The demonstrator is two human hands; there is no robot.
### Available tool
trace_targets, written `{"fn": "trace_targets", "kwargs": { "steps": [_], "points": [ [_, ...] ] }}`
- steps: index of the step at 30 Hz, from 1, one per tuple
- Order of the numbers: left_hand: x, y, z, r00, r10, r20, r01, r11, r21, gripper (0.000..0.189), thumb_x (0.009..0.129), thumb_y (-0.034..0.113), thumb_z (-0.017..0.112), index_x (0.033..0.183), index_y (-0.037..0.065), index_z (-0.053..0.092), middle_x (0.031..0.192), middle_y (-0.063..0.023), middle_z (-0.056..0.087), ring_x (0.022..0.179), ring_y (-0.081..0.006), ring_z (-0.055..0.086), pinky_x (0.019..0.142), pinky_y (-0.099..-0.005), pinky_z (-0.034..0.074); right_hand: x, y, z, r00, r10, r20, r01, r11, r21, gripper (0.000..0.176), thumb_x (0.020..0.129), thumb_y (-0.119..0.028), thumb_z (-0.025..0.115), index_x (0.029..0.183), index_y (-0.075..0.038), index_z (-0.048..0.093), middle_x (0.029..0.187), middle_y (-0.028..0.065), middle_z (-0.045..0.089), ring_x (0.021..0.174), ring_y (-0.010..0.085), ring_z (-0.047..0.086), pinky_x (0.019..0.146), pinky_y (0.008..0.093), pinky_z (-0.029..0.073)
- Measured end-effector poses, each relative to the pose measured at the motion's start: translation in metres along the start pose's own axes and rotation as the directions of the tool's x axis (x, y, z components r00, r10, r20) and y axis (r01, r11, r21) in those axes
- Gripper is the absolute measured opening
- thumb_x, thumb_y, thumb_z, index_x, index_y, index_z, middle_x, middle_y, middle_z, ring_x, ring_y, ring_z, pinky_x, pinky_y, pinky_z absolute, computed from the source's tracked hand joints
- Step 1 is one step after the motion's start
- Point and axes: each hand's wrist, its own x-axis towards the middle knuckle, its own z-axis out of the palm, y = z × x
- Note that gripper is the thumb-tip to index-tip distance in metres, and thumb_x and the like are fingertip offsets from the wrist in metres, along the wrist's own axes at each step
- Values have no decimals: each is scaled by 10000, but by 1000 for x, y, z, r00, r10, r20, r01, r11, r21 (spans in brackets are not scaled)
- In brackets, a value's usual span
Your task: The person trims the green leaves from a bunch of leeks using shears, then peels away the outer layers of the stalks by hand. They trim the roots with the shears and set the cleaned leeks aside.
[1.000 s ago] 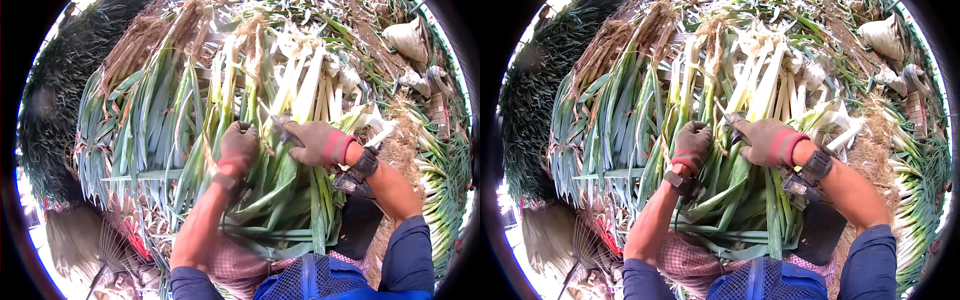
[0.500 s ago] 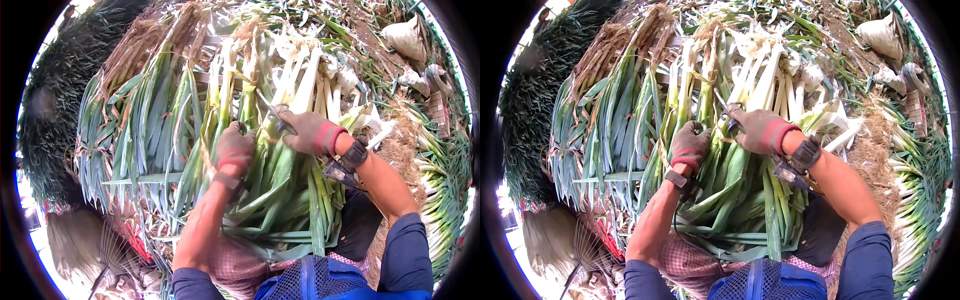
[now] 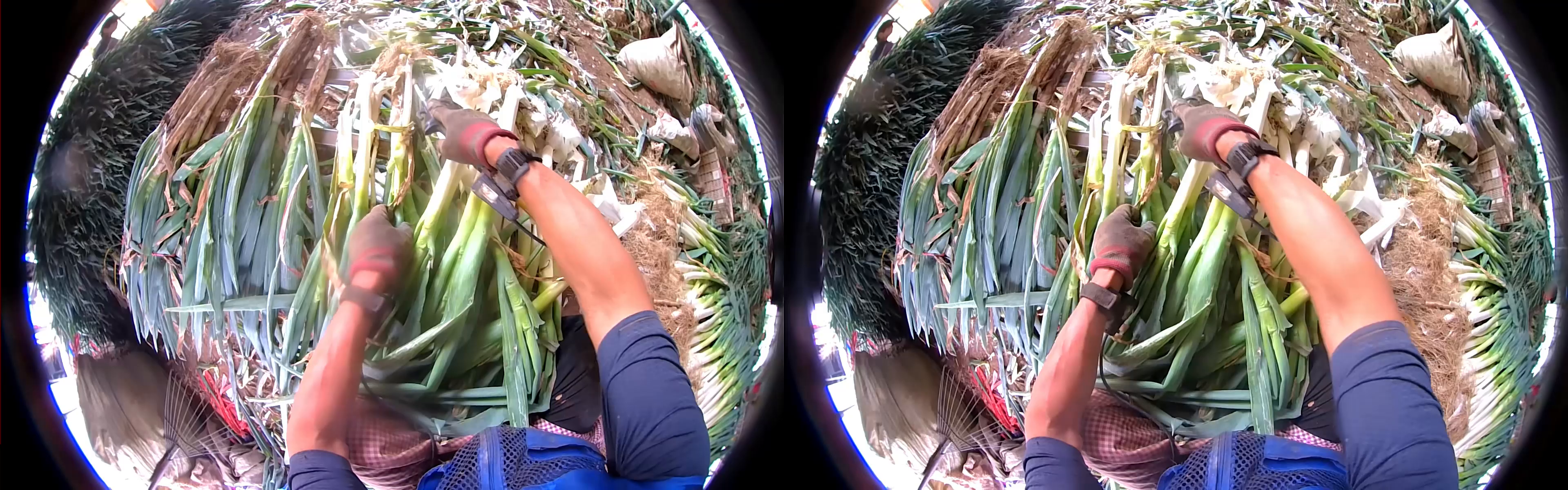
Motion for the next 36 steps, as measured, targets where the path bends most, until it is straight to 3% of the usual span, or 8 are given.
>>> {"fn": "trace_targets", "kwargs": {
  "steps": [4, 7, 10, 15, 17, 27, 34, 36],
  "points": [
    [7, -3, -3, 994, -23, 103, 47, 972, -232, 392, 859, 204, 776, 1167, -38, 761, 844, -117, 767, 722, -170, 692, 711, -334, 566, -62, 10, 4, 979, -69, 194, 60, 997, 54, 699, 992, -296, 630, 1645, -165, 416, 1103, 264, 761, 999, 416, 756, 926, 517, 572],
    [5, -4, -2, 992, 8, 127, 32, 952, -304, 385, 861, 198, 786, 1157, -46, 758, 823, -87, 751, 705, -137, 665, 677, -312, 554, -140, 9, -1, 942, -144, 304, 89, 978, 187, 777, 984, -298, 641, 1685, -136, 348, 1038, 249, 757, 960, 411, 750, 912, 472, 595],
    [5, -3, -3, 979, 36, 200, 43, 925, -377, 369, 862, 190, 800, 1135, -53, 755, 815, -70, 748, 700, -126, 658, 651, -311, 546, -174, 9, 6, 933, -236, 271, 167, 953, 254, 764, 1003, -274, 639, 1689, -128, 335, 1050, 255, 753, 963, 410, 755, 920, 503, 583],
    [1, -3, 2, 982, 7, 187, 82, 882, -465, 325, 870, 176, 810, 1094, -52, 754, 805, -48, 736, 690, -106, 639, 622, -292, 527, -132, -14, -5, 952, -52, 302, 48, 999, 21, 756, 996, -234, 630, 1685, -98, 349, 1137, 235, 763, 1053, 403, 747, 980, 496, 583],
    [3, -4, 1, 980, 2, 201, 96, 874, -476, 314, 875, 173, 810, 1089, -50, 755, 813, -46, 736, 692, -102, 636, 618, -286, 523, -101, -6, 6, 981, -98, 166, 104, 994, -25, 744, 970, -239, 632, 1661, -129, 380, 1141, 237, 762, 1034, 431, 739, 969, 514, 575],
    [13, -22, 18, 969, 61, 241, 75, 853, -516, 448, 927, 128, 778, 1323, -66, 696, 980, -67, 775, 783, -97, 663, 708, -269, 548, -1, -2, 9, 997, 24, 80, -16, 995, -101, 768, 942, -139, 631, 1671, -111, 389, 1278, 265, 736, 1184, 427, 713, 1043, 498, 553],
    [6, -12, 7, 951, 51, 306, 112, 864, -490, 630, 936, 139, 777, 1489, -96, 587, 1191, -140, 781, 960, -141, 707, 861, -287, 578, -17, 9, 12, 998, -60, -2, 59, 997, -55, 752, 952, -191, 664, 1656, -112, 410, 1247, 280, 741, 1138, 441, 724, 994, 509, 568],
    [6, -14, 10, 954, 72, 290, 88, 860, -503, 635, 938, 144, 779, 1491, -97, 584, 1187, -136, 781, 972, -138, 704, 871, -283, 574, -45, 4, 1, 992, -40, 119, 43, 999, -17, 742, 981, -234, 662, 1660, -117, 388, 1153, 275, 757, 1051, 447, 740, 942, 516, 577]
  ]
}}
